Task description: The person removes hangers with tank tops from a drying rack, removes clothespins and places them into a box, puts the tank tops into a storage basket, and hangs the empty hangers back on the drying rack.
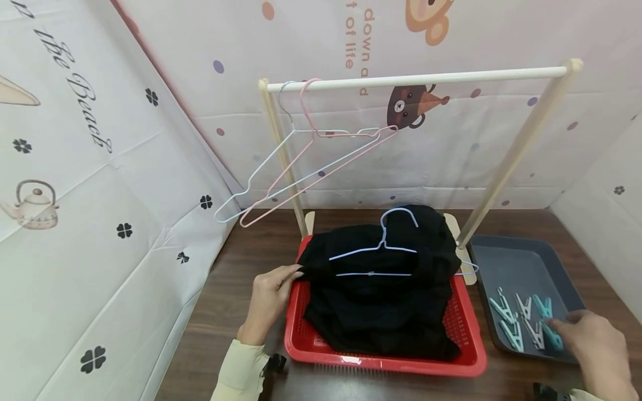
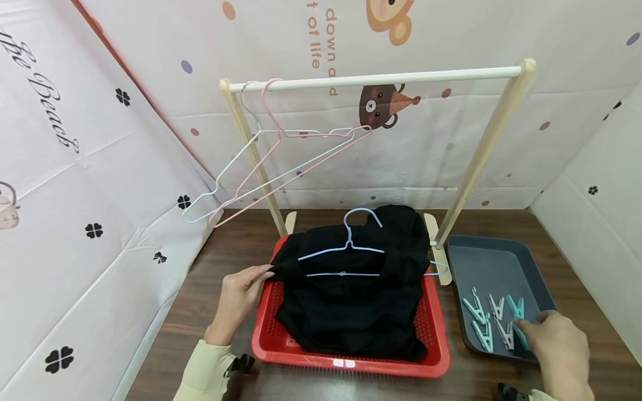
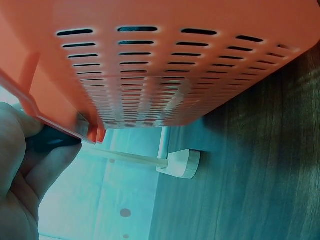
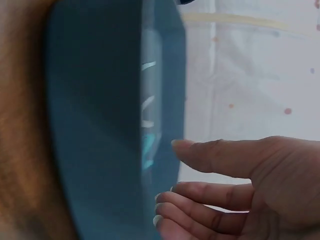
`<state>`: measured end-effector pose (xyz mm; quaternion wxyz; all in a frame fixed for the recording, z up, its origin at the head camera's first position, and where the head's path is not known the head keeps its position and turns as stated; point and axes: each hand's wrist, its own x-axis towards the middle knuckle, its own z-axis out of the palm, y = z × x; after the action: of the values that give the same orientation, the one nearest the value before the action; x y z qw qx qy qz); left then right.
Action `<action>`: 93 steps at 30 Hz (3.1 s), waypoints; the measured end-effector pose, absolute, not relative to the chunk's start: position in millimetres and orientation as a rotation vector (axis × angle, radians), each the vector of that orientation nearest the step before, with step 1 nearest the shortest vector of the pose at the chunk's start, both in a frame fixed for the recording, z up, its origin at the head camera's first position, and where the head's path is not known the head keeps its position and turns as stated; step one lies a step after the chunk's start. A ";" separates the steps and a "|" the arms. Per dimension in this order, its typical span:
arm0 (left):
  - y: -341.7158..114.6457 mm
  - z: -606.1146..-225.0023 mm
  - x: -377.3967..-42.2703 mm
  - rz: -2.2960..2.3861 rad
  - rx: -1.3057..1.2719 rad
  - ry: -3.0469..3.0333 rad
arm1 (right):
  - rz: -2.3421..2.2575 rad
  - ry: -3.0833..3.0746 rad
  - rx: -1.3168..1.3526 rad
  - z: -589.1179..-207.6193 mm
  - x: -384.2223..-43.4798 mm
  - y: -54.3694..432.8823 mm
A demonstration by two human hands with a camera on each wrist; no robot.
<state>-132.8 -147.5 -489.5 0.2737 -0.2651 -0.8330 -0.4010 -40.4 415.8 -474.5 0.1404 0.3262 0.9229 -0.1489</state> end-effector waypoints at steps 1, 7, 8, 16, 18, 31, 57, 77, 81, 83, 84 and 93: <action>-147.5 -489.3 -132.7 -1.080 -0.712 -2.240 | -0.439 2.678 0.952 -471.1 -41.0 413.1; -147.4 -487.1 -132.6 -1.081 -0.710 -2.238 | -0.612 2.851 1.002 -449.7 -47.0 395.9; -147.5 -486.9 -132.6 -1.082 -0.709 -2.240 | -0.645 2.908 0.990 -445.2 -48.6 392.9; -148.2 -485.7 -133.1 -1.071 -0.714 -2.230 | -0.953 3.221 0.920 -389.8 -64.0 354.8; -148.3 -485.8 -133.6 -1.067 -0.717 -2.224 | -1.033 3.325 0.901 -376.7 -67.7 343.4; -148.2 -487.3 -133.9 -1.056 -0.732 -2.201 | -1.585 3.749 -0.289 -386.4 -117.3 273.8; -153.6 -487.5 -130.0 -1.156 -0.707 -2.225 | -1.535 3.324 -1.135 -439.0 -134.3 218.2; -164.8 -496.8 -135.5 -1.029 -0.318 -2.249 | -1.832 3.636 -0.795 -435.8 -138.9 228.7; -162.0 -495.5 -136.1 -1.064 -0.241 -2.291 | -1.985 3.626 -0.712 -434.4 -138.9 226.7; -160.6 -494.8 -136.2 -1.073 -0.226 -2.312 | -2.056 3.609 -0.680 -433.6 -138.8 225.9; -160.0 -494.4 -136.1 -1.074 -0.227 -2.322 | -2.073 3.601 -0.679 -433.3 -138.8 225.6; -156.3 -472.2 -129.3 -1.234 -0.417 -2.294 | -1.915 3.535 -0.931 -433.9 -139.9 224.1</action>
<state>-129.3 -156.3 -472.2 0.2490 -0.1532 -0.8422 -0.4530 -139.9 224.1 -433.9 -0.4730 -0.1988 0.7547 -0.4089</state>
